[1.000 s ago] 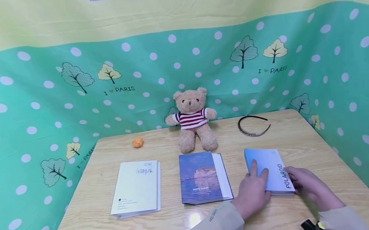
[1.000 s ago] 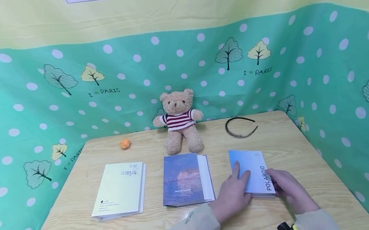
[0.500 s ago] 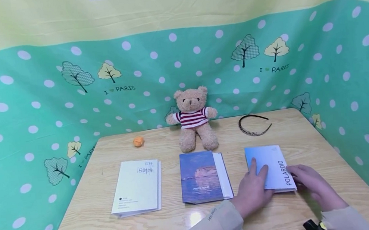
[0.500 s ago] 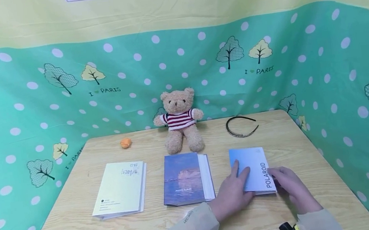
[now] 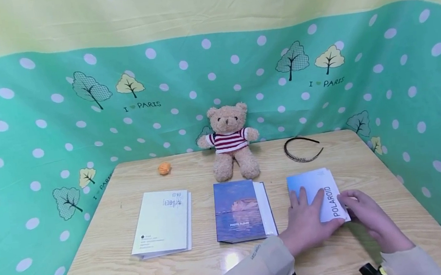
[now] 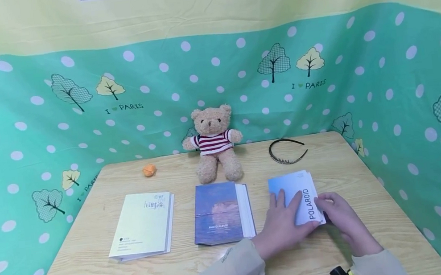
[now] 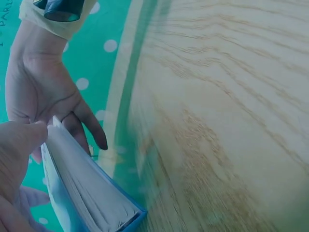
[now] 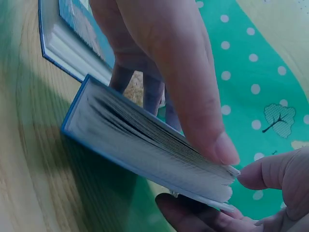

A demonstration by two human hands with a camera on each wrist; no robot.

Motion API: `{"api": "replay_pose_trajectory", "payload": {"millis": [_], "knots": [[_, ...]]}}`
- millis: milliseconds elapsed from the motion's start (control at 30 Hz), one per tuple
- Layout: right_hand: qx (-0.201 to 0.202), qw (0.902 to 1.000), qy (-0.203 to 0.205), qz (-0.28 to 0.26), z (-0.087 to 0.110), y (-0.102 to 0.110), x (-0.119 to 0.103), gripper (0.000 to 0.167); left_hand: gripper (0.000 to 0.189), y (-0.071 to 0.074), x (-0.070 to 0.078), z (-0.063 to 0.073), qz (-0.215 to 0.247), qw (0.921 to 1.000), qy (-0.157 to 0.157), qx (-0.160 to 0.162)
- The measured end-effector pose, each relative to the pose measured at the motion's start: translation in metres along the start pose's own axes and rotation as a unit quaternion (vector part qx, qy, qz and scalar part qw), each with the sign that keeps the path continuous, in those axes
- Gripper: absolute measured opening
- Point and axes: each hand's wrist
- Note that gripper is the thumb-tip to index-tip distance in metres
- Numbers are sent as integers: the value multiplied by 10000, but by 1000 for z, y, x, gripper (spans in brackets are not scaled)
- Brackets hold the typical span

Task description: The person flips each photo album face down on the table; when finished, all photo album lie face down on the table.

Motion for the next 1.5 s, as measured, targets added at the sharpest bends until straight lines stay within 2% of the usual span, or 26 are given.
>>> {"api": "replay_pose_trajectory", "payload": {"millis": [233,500,767,1100,1300,1500], "knots": [[25,9992,226,-343,1,-4,-5,54,86,2,1,-3,181,9998,14,121],[140,9989,155,-423,2,-6,-9,53,85,5,1,-4,778,9965,253,-184],[151,9961,419,-757,4,-9,-9,40,84,9,4,-5,1199,9914,490,-211],[109,9960,562,-691,4,-7,-7,41,84,11,6,-5,1679,9837,514,-394],[107,9956,605,-702,4,-7,-9,45,86,16,5,-4,2125,9742,542,-537],[70,9964,649,-542,5,-9,-12,59,87,20,3,-5,2715,9607,288,-506]]}}
Point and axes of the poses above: each hand's wrist, its own z-axis away from the middle knuckle, its own y-axis out of the back of the hand, x = y × z, and after that the axes turned 5 degrees about y, right-handed
